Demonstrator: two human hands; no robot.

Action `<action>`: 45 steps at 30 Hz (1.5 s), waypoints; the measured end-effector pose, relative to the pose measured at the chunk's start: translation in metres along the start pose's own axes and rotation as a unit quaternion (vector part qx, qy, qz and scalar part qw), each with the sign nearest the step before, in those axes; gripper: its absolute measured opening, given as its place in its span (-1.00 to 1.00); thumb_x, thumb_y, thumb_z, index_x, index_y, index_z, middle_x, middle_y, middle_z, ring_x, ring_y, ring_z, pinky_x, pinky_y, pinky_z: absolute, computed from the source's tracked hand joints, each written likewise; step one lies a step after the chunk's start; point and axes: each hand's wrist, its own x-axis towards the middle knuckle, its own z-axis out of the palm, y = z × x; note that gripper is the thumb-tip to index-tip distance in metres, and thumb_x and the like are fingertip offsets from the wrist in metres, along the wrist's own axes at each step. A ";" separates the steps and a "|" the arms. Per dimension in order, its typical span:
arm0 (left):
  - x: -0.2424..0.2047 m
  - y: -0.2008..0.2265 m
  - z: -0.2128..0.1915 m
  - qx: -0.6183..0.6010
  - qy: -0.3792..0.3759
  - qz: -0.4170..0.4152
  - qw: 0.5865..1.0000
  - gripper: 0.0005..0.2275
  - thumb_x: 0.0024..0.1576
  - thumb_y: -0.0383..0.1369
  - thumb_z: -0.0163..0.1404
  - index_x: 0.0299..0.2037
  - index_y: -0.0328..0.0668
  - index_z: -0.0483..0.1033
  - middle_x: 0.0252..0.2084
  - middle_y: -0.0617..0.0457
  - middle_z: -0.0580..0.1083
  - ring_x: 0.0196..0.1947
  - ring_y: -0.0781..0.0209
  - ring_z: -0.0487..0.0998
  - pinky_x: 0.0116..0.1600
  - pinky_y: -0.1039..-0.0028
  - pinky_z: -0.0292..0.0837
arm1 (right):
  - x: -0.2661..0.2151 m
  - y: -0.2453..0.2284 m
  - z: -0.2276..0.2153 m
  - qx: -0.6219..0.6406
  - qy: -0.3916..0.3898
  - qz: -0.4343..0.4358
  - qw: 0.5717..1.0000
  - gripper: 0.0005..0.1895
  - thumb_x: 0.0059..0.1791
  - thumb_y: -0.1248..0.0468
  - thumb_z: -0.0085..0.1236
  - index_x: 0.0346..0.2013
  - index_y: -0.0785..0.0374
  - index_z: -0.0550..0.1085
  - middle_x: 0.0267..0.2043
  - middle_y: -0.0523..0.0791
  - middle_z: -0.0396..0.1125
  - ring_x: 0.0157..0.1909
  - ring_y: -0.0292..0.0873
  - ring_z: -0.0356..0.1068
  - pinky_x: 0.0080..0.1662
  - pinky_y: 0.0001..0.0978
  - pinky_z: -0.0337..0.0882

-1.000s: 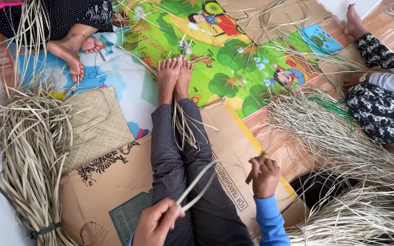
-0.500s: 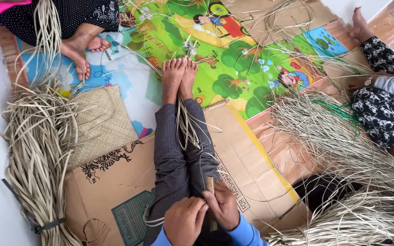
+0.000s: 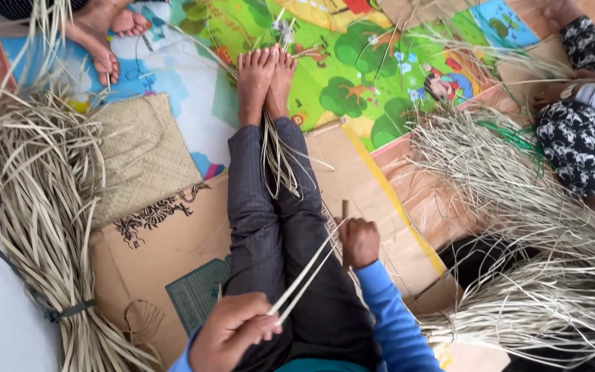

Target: Braiding long strips of dried plant material to create a continuous strand using hands and a small wooden guide.

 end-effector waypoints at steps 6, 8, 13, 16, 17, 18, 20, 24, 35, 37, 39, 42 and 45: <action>-0.002 -0.016 -0.013 0.171 0.065 -0.088 0.979 -0.72 0.31 -0.28 -0.14 -0.40 -0.14 0.56 -0.52 0.08 0.53 -0.53 0.26 0.59 -0.34 0.44 0.52 | -0.004 0.013 -0.033 -0.066 -0.086 0.090 0.990 -0.59 0.09 -0.04 0.07 -0.40 0.20 0.61 -0.31 -0.16 0.49 -0.19 0.02 0.44 -0.15 -0.02 0.33; -0.001 -0.048 -0.011 0.286 0.101 -0.114 0.946 -0.72 0.30 -0.24 -0.15 -0.40 -0.03 0.56 -0.49 0.18 0.56 -0.51 0.23 0.58 -0.37 0.38 0.46 | -0.001 0.002 -0.053 -0.043 -0.102 0.079 0.991 -0.58 0.08 -0.02 0.09 -0.45 0.23 0.59 -0.35 -0.13 0.48 -0.21 0.06 0.44 -0.18 0.05 0.37; 0.006 -0.086 -0.003 0.423 0.109 -0.088 0.895 -0.77 0.31 -0.25 -0.14 -0.37 -0.01 0.51 -0.38 0.20 0.60 -0.50 0.05 0.56 -0.43 0.19 0.37 | 0.015 -0.040 -0.131 0.115 -0.245 0.061 0.961 -0.57 0.06 -0.04 0.05 -0.53 0.10 0.64 -0.53 -0.11 0.46 -0.40 0.04 0.47 -0.36 -0.02 0.35; 0.010 -0.096 0.005 0.478 0.095 -0.076 0.870 -0.82 0.29 -0.34 -0.08 -0.38 0.05 0.47 -0.51 0.15 0.39 -0.59 0.10 0.33 -0.48 0.22 0.16 | 0.029 -0.063 -0.167 0.247 -0.246 -0.023 0.937 -0.69 0.06 0.06 0.09 -0.38 0.05 0.72 -0.52 -0.17 0.43 -0.45 -0.13 0.52 -0.33 -0.28 0.45; 0.011 -0.095 0.008 0.485 0.089 -0.076 0.867 -0.83 0.28 -0.35 -0.06 -0.39 0.06 0.46 -0.50 0.14 0.37 -0.56 0.06 0.35 -0.45 0.19 0.16 | 0.034 -0.071 -0.177 0.389 -0.264 0.011 0.882 -0.62 0.08 0.04 0.04 -0.39 0.15 0.70 -0.43 -0.11 0.52 -0.36 -0.15 0.58 -0.25 -0.34 0.53; 0.011 -0.094 0.012 0.491 0.083 -0.075 0.864 -0.84 0.26 -0.36 -0.04 -0.40 0.07 0.45 -0.50 0.13 0.35 -0.52 0.03 0.37 -0.41 0.16 0.16 | 0.038 -0.078 -0.186 0.522 -0.273 0.048 0.807 -0.54 0.10 0.01 0.00 -0.40 0.26 0.68 -0.35 -0.04 0.61 -0.27 -0.18 0.64 -0.18 -0.39 0.62; 0.008 -0.095 0.016 0.510 0.082 -0.069 0.853 -0.90 0.24 -0.30 0.00 -0.35 0.11 0.47 -0.48 0.18 0.37 -0.47 0.09 0.45 -0.31 0.21 0.29 | 0.042 -0.106 -0.189 0.592 -0.212 0.085 0.773 -0.47 0.13 0.07 -0.09 -0.44 0.37 0.66 -0.37 0.07 0.56 -0.29 -0.05 0.60 -0.15 -0.28 0.58; 0.011 -0.089 0.023 0.544 0.066 -0.064 0.834 -0.88 0.28 -0.17 0.00 -0.29 0.16 0.45 -0.49 0.27 0.34 -0.46 0.24 0.49 -0.19 0.36 0.41 | 0.037 -0.137 -0.152 0.552 -0.021 -0.006 0.834 -0.62 0.12 0.21 -0.04 -0.32 0.39 0.67 -0.15 0.16 0.53 0.00 0.24 0.52 0.16 0.13 0.42; 0.012 -0.066 0.023 0.576 0.034 -0.036 0.816 -0.86 0.26 -0.20 0.05 -0.30 0.03 0.49 -0.51 0.21 0.35 -0.46 0.19 0.50 -0.15 0.32 0.41 | 0.032 -0.141 -0.095 0.433 -0.021 -0.177 0.884 -0.68 0.11 0.28 0.08 -0.52 0.29 0.54 -0.49 -0.05 0.36 -0.38 0.07 0.41 -0.01 0.07 0.40; 0.012 -0.067 0.023 0.573 0.036 -0.029 0.818 -0.85 0.26 -0.20 0.05 -0.32 0.02 0.50 -0.51 0.19 0.36 -0.46 0.19 0.50 -0.14 0.33 0.40 | 0.034 -0.143 -0.098 0.452 -0.038 -0.171 0.874 -0.64 0.11 0.30 0.07 -0.59 0.29 0.50 -0.51 -0.03 0.30 -0.44 0.12 0.36 -0.21 -0.01 0.43; 0.009 -0.070 0.023 0.571 0.036 -0.029 0.819 -0.84 0.24 -0.16 0.07 -0.33 0.07 0.49 -0.51 0.23 0.36 -0.43 0.21 0.51 -0.14 0.33 0.40 | 0.036 -0.146 -0.102 0.503 -0.064 -0.144 0.850 -0.60 0.11 0.33 0.11 -0.63 0.35 0.41 -0.59 0.01 0.25 -0.48 0.18 0.37 -0.27 -0.06 0.44; 0.008 -0.072 0.023 0.570 0.040 -0.028 0.820 -0.83 0.22 -0.15 0.08 -0.34 0.07 0.48 -0.52 0.22 0.35 -0.43 0.21 0.50 -0.12 0.33 0.39 | 0.040 -0.153 -0.114 0.534 -0.121 -0.097 0.831 -0.54 0.11 0.36 0.11 -0.69 0.36 0.31 -0.70 0.04 0.19 -0.58 0.20 0.31 -0.41 -0.11 0.39; 0.007 -0.069 0.020 0.552 0.034 -0.025 0.833 -0.84 0.22 -0.16 0.10 -0.33 0.04 0.50 -0.54 0.22 0.35 -0.45 0.20 0.50 -0.15 0.34 0.40 | 0.038 -0.153 -0.115 0.516 -0.165 -0.063 0.838 -0.50 0.15 0.30 0.05 -0.69 0.31 0.29 -0.76 -0.02 0.13 -0.67 0.02 0.26 -0.44 -0.25 0.37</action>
